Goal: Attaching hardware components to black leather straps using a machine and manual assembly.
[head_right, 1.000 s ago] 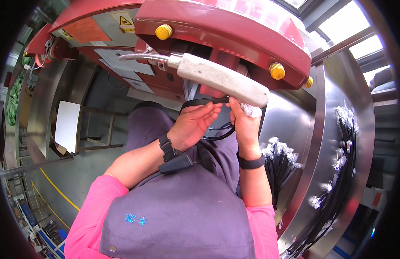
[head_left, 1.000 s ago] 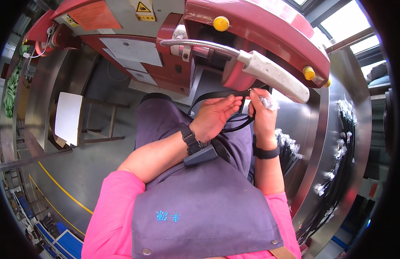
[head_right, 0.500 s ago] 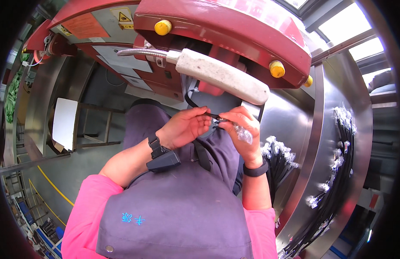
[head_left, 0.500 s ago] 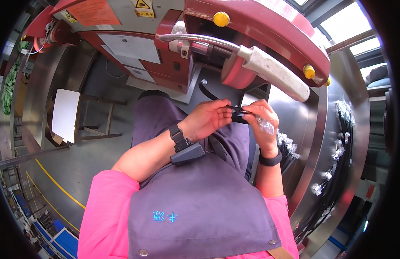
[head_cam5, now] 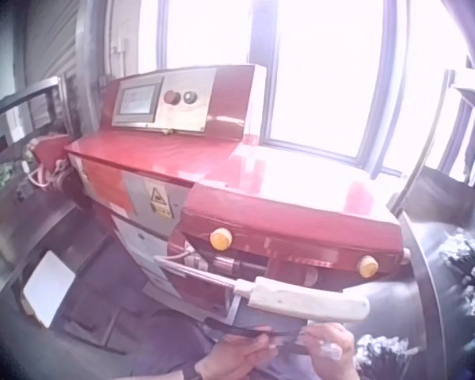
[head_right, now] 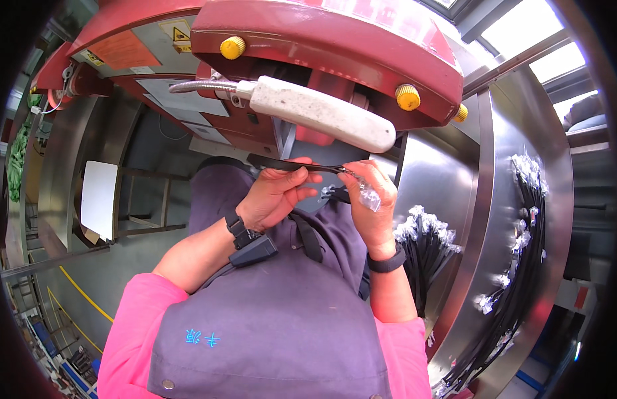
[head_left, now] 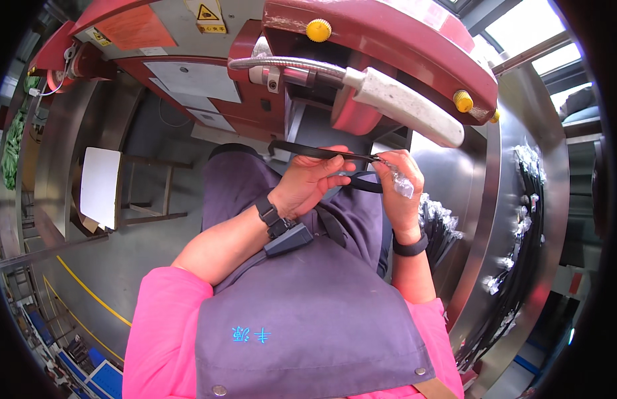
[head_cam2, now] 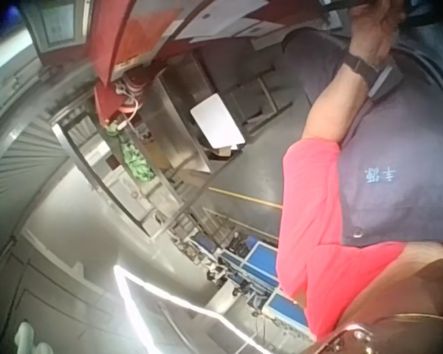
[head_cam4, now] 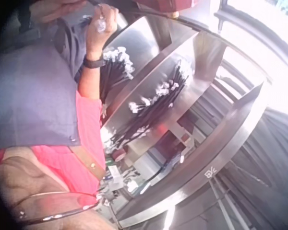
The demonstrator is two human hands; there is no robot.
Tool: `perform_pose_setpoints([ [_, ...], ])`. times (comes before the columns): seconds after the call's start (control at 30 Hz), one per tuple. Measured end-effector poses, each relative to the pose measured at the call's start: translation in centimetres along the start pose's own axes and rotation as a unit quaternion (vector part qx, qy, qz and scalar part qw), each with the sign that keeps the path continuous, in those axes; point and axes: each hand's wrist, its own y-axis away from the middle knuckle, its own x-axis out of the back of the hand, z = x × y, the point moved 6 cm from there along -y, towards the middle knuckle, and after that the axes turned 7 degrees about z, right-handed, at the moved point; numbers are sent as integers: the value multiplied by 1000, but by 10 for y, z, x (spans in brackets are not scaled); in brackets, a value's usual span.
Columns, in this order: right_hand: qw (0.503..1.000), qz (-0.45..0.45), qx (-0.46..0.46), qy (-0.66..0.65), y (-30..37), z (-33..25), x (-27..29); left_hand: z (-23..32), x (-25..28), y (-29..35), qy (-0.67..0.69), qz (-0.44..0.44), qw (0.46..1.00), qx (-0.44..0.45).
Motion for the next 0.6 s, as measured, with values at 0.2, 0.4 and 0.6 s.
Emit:
perform_pose_setpoints([
  [0.2,985,20,-158,-69,6,22,-9,-1,4,-3,1,26,1000,13],
  [0.4,953,56,-261,-140,4,36,-20,-6,2,-8,49,52,997,11],
  [0.6,930,58,-312,-186,-2,37,-27,-4,1,-9,58,73,996,8],
])
